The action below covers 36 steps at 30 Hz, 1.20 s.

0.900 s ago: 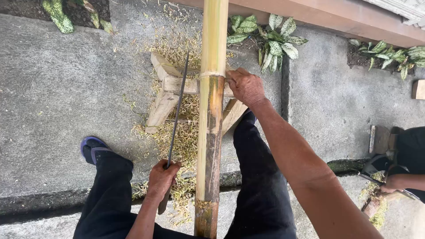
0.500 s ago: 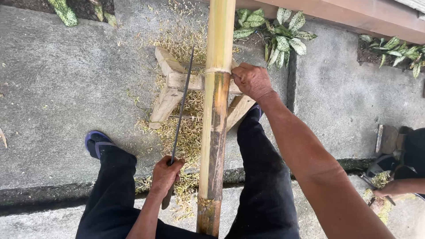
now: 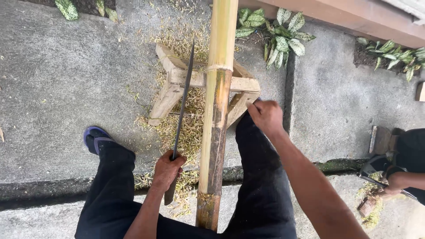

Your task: The recorder uses a machete to shave and smooth the surface of a bamboo stalk positioned on a wooden horse.

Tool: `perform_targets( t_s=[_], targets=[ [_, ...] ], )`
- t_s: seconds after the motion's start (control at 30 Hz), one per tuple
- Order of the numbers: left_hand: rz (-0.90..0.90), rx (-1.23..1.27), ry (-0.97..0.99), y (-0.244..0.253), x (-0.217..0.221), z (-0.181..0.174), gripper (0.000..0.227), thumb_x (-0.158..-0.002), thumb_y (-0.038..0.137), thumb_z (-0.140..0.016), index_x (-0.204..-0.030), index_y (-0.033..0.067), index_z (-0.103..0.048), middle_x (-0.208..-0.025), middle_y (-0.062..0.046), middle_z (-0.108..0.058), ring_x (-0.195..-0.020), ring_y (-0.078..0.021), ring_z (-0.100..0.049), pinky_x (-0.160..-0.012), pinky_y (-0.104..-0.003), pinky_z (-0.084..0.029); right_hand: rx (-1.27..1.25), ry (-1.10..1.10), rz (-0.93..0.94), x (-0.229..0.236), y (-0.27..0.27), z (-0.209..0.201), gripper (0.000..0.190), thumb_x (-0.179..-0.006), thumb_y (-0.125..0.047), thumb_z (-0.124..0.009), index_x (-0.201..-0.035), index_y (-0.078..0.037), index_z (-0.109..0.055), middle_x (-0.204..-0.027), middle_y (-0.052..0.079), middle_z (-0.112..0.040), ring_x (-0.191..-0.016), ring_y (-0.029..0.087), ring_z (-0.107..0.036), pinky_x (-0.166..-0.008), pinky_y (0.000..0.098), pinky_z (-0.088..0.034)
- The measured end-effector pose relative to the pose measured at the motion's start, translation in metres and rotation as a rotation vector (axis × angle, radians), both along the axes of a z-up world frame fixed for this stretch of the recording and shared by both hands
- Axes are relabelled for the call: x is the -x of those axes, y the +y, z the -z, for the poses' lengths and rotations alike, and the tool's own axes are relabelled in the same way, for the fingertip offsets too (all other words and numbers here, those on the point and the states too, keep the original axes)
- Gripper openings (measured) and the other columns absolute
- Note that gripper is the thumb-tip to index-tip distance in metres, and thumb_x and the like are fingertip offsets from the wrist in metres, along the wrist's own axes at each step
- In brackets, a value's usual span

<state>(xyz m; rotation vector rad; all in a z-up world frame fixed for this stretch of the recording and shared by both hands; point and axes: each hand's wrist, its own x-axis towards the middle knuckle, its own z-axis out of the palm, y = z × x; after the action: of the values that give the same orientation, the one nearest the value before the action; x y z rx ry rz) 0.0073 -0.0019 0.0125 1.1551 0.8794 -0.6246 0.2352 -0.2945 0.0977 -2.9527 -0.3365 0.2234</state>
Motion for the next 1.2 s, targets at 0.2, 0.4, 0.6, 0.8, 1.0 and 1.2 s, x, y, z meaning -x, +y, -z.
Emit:
perform_targets(
  t_s=[0.2, 0.4, 0.6, 0.8, 1.0, 1.2],
  targets=[
    [0.126, -0.202, -0.058, 0.005, 0.002, -0.008, 0.024, -0.082, 0.010, -0.071, -0.106, 0.0100, -0.067, -0.070, -0.005, -0.061, -0.057, -0.0152, -0.055, -0.051, -0.034, -0.046, 0.157, 0.170, 0.387, 0.129, -0.141, 0.001, 0.088, -0.082, -0.040, -0.076, -0.152, -0.004, -0.037, -0.146, 0.028, -0.043, -0.137, 0.046, -0.041, -0.108, 0.0537, -0.035],
    [-0.084, 0.097, -0.073, 0.000, 0.006, -0.016, 0.027, -0.092, 0.026, -0.073, -0.098, 0.0015, -0.062, -0.067, -0.006, -0.059, -0.048, -0.0164, -0.056, -0.043, -0.035, -0.047, 0.542, 0.575, 0.180, 0.239, -0.029, -0.085, 0.093, -0.091, -0.055, -0.063, -0.159, -0.008, -0.022, -0.159, 0.032, -0.022, -0.142, 0.055, -0.030, -0.109, 0.0641, -0.035],
    [-0.203, 0.021, -0.118, -0.020, 0.018, -0.014, 0.022, -0.092, 0.025, -0.072, -0.092, 0.0043, -0.066, -0.066, -0.006, -0.059, -0.048, -0.0165, -0.057, -0.045, -0.035, -0.047, 0.223, 0.530, -0.297, 0.275, -0.053, -0.069, 0.049, -0.091, -0.045, -0.068, -0.135, -0.025, -0.061, -0.148, 0.003, -0.048, -0.151, 0.026, -0.034, -0.126, 0.0616, -0.027],
    [-0.053, -0.462, -0.345, -0.034, 0.018, 0.043, 0.019, -0.085, 0.006, -0.070, -0.104, 0.0027, -0.072, -0.074, -0.002, -0.065, -0.062, -0.0122, -0.058, -0.055, -0.034, -0.047, 0.331, 0.489, 0.201, 0.217, -0.070, -0.043, 0.083, -0.086, -0.046, -0.069, -0.158, -0.022, -0.037, -0.169, 0.011, -0.014, -0.151, 0.037, -0.003, -0.108, 0.0688, -0.025],
    [-0.355, -0.122, -0.178, -0.046, -0.001, -0.020, 0.024, -0.101, 0.023, -0.063, -0.104, -0.0008, -0.065, -0.073, -0.004, -0.060, -0.056, -0.0150, -0.059, -0.053, -0.036, -0.051, 0.372, 0.527, 0.183, 0.208, -0.055, -0.074, 0.073, -0.090, -0.047, -0.065, -0.154, -0.022, -0.039, -0.166, 0.008, -0.018, -0.156, 0.034, -0.007, -0.115, 0.0663, -0.028],
    [-0.321, -0.047, -0.008, -0.037, -0.004, -0.002, 0.030, -0.099, 0.030, -0.065, -0.100, -0.0004, -0.065, -0.070, -0.005, -0.063, -0.051, -0.0161, -0.061, -0.048, -0.033, -0.051, 0.412, 0.418, 0.135, 0.212, -0.064, -0.042, 0.063, -0.086, -0.044, -0.068, -0.143, -0.022, -0.052, -0.159, 0.009, -0.029, -0.152, 0.036, -0.012, -0.118, 0.0649, -0.021]
  ],
)
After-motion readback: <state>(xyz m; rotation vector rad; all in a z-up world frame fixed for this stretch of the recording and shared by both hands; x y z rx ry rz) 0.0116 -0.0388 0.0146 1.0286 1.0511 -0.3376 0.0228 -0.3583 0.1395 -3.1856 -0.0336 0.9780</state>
